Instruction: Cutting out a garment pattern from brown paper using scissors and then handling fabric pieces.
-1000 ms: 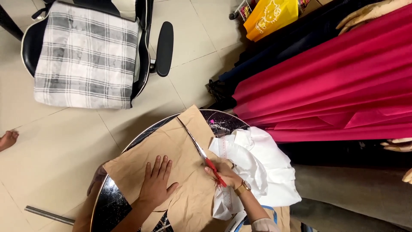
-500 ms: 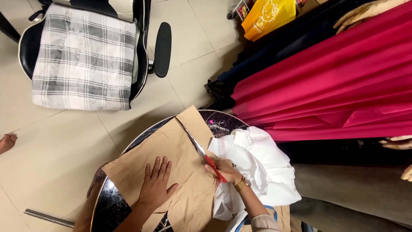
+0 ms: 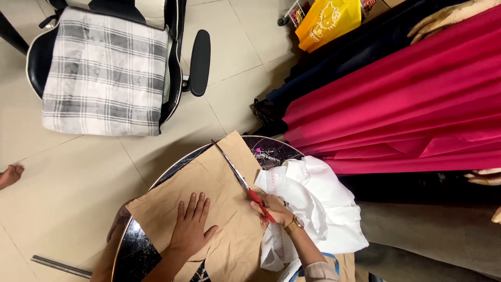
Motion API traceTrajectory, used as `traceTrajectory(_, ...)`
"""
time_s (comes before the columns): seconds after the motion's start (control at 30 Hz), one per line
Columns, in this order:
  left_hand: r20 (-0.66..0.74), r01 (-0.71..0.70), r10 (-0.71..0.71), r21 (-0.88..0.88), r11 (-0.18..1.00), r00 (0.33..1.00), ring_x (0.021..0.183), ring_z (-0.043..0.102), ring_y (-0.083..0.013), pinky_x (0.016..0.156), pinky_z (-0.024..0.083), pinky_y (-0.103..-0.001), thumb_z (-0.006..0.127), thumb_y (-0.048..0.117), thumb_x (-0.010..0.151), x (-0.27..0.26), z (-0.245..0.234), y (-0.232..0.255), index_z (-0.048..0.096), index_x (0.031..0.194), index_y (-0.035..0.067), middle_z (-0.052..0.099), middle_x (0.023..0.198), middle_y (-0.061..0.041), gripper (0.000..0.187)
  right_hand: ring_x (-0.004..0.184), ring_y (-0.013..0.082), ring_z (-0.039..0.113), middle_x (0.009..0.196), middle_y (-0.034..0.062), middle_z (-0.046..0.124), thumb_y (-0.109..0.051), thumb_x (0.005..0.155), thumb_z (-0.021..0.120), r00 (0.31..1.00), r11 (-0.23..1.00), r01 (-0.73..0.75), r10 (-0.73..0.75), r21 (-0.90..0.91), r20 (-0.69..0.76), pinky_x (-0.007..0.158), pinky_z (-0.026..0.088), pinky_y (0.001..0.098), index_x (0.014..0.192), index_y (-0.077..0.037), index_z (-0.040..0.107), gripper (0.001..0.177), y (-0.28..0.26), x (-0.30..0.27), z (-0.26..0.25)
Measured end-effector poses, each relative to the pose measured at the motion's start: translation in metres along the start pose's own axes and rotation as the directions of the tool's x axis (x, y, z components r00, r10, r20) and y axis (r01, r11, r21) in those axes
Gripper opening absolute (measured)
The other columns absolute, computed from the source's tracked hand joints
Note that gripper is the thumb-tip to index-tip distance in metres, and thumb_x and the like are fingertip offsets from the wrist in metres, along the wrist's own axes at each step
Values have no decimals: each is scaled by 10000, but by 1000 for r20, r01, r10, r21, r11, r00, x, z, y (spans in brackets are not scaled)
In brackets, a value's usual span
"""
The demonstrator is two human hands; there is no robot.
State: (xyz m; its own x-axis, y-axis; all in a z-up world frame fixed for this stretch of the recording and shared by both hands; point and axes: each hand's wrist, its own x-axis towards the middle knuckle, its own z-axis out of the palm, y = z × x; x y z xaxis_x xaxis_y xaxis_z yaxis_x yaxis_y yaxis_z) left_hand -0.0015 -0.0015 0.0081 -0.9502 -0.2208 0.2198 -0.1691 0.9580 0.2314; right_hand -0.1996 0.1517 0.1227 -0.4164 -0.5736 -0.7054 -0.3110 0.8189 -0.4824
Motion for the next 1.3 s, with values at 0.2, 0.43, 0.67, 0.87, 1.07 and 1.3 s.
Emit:
traceTrajectory(0.2, -21, -1, 1, -33, 999, 1000, 1343, 139, -318, 1068, 137, -522, 234, 600, 786, 0, -1, 0, 206, 1358, 71, 179, 1442, -119, 780, 926, 161, 578, 1035, 12, 596, -609, 739, 380, 1000, 1000, 9, -8, 26, -6, 790, 425, 242, 1180, -147, 517, 653, -5, 4, -1)
traceTrajectory(0.43, -3, -3, 3, -19, 1000, 1000, 1339, 153, -308, 1062, 149, -511, 236, 598, 796, 1, -4, -1, 228, 1354, 75, 195, 1437, -114, 764, 630, 82, 513, 641, -28, 506, -527, 765, 511, 995, 990, -82, 87, 116, -44, 597, 375, 207, 649, -120, 636, 442, 25, 19, 10)
traceTrajectory(0.67, -13, 3, -4, -21, 1000, 1000, 1346, 143, -306, 1073, 132, -514, 237, 600, 789, 0, -1, 0, 226, 1355, 75, 190, 1441, -111, 772, 1104, 162, 493, 1298, 33, 457, -566, 765, 409, 1000, 999, 27, -27, 34, 6, 913, 362, 240, 1156, -103, 530, 618, 10, 16, 0)
traceTrajectory(0.87, -37, 1, -2, -38, 999, 999, 1356, 119, -311, 1075, 122, -513, 214, 592, 796, 2, -5, 0, 201, 1363, 72, 166, 1449, -118, 769, 724, 106, 487, 726, -18, 485, -547, 781, 440, 1000, 997, 0, 2, 72, -30, 687, 363, 205, 817, -124, 551, 439, -12, 20, -5)
traceTrajectory(1.07, -36, 5, -7, -59, 998, 999, 1351, 124, -305, 1071, 123, -508, 217, 599, 800, -1, 1, 0, 194, 1365, 78, 170, 1445, -108, 769, 639, 62, 485, 663, -30, 513, -464, 799, 519, 995, 986, 8, 9, 164, -104, 587, 388, 197, 754, -82, 574, 389, 7, 27, 7)
traceTrajectory(1.3, 34, -15, 15, 10, 1000, 999, 1333, 154, -309, 1052, 161, -514, 220, 618, 786, -3, 7, -1, 188, 1366, 84, 178, 1439, -111, 789, 382, 104, 535, 499, 51, 536, -424, 801, 540, 967, 896, -107, 195, 432, -165, 355, 451, 193, 771, -56, 534, 369, -21, -43, 27)
